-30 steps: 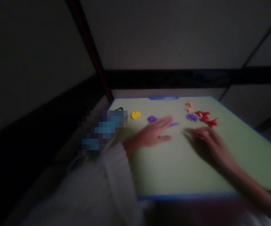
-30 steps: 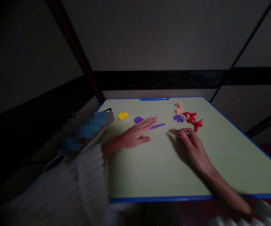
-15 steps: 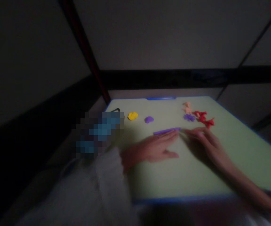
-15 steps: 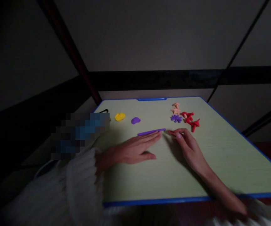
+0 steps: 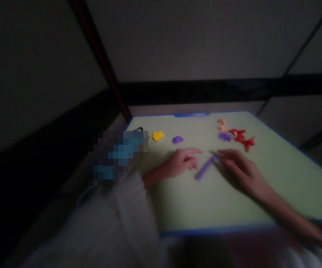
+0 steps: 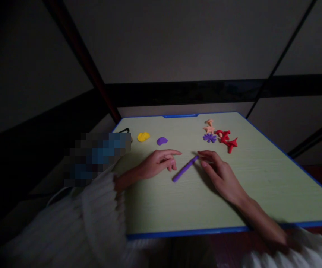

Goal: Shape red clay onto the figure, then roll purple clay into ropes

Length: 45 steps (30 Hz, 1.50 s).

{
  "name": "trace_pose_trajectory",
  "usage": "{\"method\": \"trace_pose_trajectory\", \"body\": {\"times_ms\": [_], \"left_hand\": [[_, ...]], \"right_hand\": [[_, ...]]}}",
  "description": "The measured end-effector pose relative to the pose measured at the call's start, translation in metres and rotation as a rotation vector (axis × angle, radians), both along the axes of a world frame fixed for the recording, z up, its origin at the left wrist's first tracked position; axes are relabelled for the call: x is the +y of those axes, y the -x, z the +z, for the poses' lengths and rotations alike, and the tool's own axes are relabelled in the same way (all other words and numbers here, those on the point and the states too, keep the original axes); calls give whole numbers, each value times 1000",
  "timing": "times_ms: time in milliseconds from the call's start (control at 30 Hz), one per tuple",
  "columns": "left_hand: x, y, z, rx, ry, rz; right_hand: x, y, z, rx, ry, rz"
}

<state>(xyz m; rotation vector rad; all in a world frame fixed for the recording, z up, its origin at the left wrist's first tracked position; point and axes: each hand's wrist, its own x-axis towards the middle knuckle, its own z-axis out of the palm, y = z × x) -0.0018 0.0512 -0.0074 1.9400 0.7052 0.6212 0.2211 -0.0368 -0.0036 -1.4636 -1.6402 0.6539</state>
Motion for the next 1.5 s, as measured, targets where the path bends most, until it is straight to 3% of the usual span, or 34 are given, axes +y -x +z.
{"method": "trace_pose_trajectory", "body": {"times_ms": [100,267,400,500,600,667,733,833,967,1133,1267,1500], "left_hand": [[2,-1,1,-88,88,20],[4,0,-2,-63,98,47],[1,-1,-2,-44,94,-7],[2,-2,-3,-41,-36,86],[-7,-5,0,26,-335,209],[-21,-11,5,116,-530,142],[-35,-18,10,257,-645,-54],[-46,-20,14,437,-665,-180],[-34,-2,10,565,-645,-191],[-30,14,-1,528,-688,-50],[-38,8,-8,414,-586,155],[-26,-4,-12,156,-466,273]], "right_hand": [[1,-2,-3,74,-24,-13],[0,-1,-3,83,67,5],[0,4,-1,147,109,163],[2,5,-4,294,81,241],[5,3,-7,360,-7,116],[6,1,-8,339,-49,30],[6,1,-6,286,-72,-1],[5,1,-4,211,-89,-1],[3,-1,-5,159,-100,-34],[3,-4,-6,111,-127,-17],[2,-2,-4,76,-140,-23],[1,-2,-2,8,-146,-5]]}}
